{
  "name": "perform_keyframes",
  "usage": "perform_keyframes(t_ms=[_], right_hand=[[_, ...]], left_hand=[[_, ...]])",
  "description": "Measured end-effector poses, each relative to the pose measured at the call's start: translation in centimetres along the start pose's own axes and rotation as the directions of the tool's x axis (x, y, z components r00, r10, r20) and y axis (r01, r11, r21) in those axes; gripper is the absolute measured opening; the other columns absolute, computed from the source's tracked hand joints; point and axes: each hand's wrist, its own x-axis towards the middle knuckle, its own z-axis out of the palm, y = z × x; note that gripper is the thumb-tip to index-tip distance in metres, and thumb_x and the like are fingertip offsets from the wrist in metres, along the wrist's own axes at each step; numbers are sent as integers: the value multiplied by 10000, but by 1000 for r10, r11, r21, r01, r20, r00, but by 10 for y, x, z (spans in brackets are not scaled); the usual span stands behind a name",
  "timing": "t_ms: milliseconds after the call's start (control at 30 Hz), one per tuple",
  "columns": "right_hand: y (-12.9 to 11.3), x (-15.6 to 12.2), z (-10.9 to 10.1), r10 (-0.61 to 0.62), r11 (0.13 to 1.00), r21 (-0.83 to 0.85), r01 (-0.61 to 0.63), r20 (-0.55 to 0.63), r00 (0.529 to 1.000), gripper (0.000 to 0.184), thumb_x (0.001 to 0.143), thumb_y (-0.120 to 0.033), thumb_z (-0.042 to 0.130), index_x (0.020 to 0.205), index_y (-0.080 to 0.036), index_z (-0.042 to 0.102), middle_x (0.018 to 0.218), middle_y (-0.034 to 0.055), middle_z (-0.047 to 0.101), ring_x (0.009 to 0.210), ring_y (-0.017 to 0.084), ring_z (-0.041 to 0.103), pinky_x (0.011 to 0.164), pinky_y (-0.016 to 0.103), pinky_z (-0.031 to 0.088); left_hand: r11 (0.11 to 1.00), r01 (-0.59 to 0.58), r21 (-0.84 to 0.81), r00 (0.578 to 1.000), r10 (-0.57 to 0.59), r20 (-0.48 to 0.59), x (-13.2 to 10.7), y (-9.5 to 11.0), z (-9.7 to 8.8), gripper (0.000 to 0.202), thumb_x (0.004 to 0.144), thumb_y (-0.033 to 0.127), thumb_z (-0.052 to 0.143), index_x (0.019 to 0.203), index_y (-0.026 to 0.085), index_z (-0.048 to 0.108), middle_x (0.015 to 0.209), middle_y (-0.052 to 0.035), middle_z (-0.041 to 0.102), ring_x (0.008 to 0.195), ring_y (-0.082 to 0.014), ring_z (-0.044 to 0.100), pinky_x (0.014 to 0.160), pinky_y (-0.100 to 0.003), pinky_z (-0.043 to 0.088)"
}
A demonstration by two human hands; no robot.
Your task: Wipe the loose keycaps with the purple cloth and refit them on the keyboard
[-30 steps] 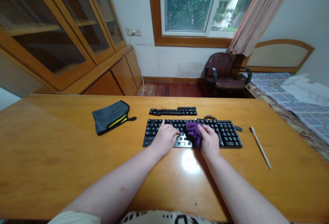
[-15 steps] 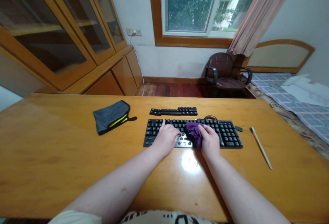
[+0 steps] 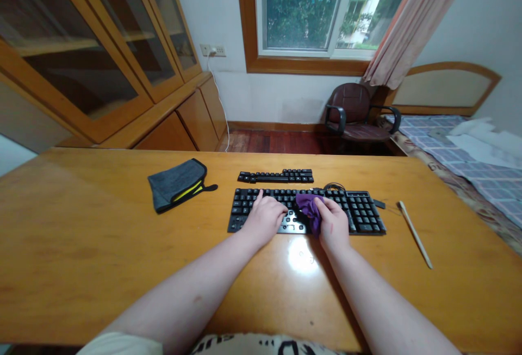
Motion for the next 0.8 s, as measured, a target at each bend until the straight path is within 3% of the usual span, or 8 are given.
perform_keyframes(t_ms=[267,500,667,800], right_hand=[[4,2,0,1,999,41,-1,-7,1000,254,671,-384,657,802,-168,684,746,21,692,687,167,608,695,290,454],[0,1,1,5,1000,29,-5,3,1000,247,685,-379,646,801,-164,680,762,27,693,709,175,611,717,296,455],[0,2,0,10,1000,3,-10,1,1000,268,685,-388,644,812,-155,681,762,37,691,714,184,609,717,307,456],[4,3,0,7,1000,12,-7,8,1000,260,687,-388,645,813,-164,683,765,33,693,725,182,606,722,297,450]], left_hand=[[998,-32,58,999,30,30,-1,3,-5,188,780,185,524,866,241,682,916,-29,641,995,-205,502,1047,-526,170],[992,27,126,995,-39,95,-7,14,-10,211,773,254,528,909,229,687,1199,-81,539,1261,-296,286,1047,-556,129],[995,39,95,990,-51,133,-4,17,-11,213,767,269,530,907,212,681,1120,-79,581,1254,-284,304,1057,-525,123],[995,56,81,985,-68,158,15,11,-16,203,783,294,508,843,209,682,947,-64,641,1084,-259,478,1013,-478,245]])
